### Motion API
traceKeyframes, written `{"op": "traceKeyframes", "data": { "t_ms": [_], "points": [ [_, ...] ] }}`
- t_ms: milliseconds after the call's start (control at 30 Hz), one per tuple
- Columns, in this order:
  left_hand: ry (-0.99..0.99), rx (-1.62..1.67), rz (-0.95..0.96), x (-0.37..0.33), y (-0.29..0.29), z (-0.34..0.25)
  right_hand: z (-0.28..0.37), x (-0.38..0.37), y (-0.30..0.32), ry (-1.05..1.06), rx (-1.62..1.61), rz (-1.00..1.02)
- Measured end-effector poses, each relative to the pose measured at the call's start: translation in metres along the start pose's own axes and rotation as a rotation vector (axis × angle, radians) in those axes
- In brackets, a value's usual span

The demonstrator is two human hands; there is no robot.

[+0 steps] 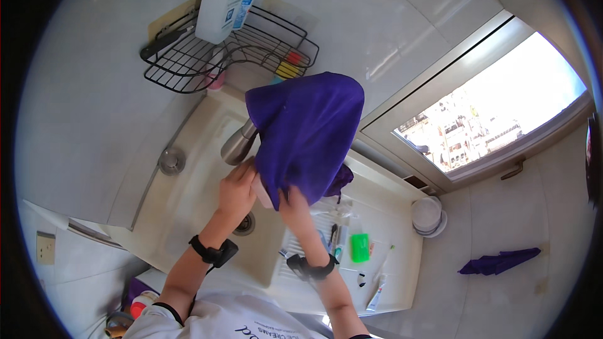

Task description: The person scrubs the inside of a small pink plastic container with a toothbrush under running water, rinses it, and places it on a wall-mounted wire rack. The person then picks up a green lid and places it on the container.

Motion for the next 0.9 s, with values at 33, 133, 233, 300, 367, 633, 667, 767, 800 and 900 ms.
{"op": "traceKeyframes", "data": {
  "t_ms": [33,133,233,300,367,633,667,767,800,900],
  "points": [
    [-0.061,0.003,0.01,-0.004,-0.002,-0.002,-0.011,-0.004,-0.004,-0.118,0.053,0.033],
    [-0.222,0.004,0.025,-0.012,-0.001,-0.006,-0.051,-0.027,-0.019,-0.233,0.091,0.127],
    [-0.317,0.042,0.024,-0.016,0.004,-0.016,-0.091,-0.043,-0.032,-0.047,-0.114,0.032],
    [-0.312,0.047,0.027,-0.016,0.007,-0.015,-0.085,-0.044,-0.038,0.152,-0.095,-0.029],
    [-0.255,-0.018,0.103,-0.011,-0.007,-0.011,-0.071,-0.02,-0.049,0.337,0.156,-0.042],
    [-0.219,0.064,0.069,-0.014,0.005,-0.017,-0.028,-0.046,-0.015,0.009,0.171,0.048],
    [-0.19,0.087,0.069,-0.015,0.003,-0.018,-0.041,-0.046,-0.015,0.008,0.209,0.028],
    [-0.089,0.063,0.149,-0.009,-0.008,-0.008,-0.022,-0.026,-0.024,0.198,0.251,-0.063],
    [-0.048,0.044,0.195,-0.004,-0.011,-0.004,0.001,-0.014,-0.023,0.26,0.136,-0.026],
    [-0.043,0.105,0.202,-0.001,-0.008,-0.005,-0.009,-0.021,-0.026,0.235,0.267,0.105]
  ]
}}
Point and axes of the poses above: each hand's wrist, its own x-axis away from the middle knuckle, its own y-axis out of the back of the hand, z = x × y, the point moved 7 cm from there along -x, towards the middle knuckle, and after that the axes turned 10 degrees about -z, right-handed, at the moved point
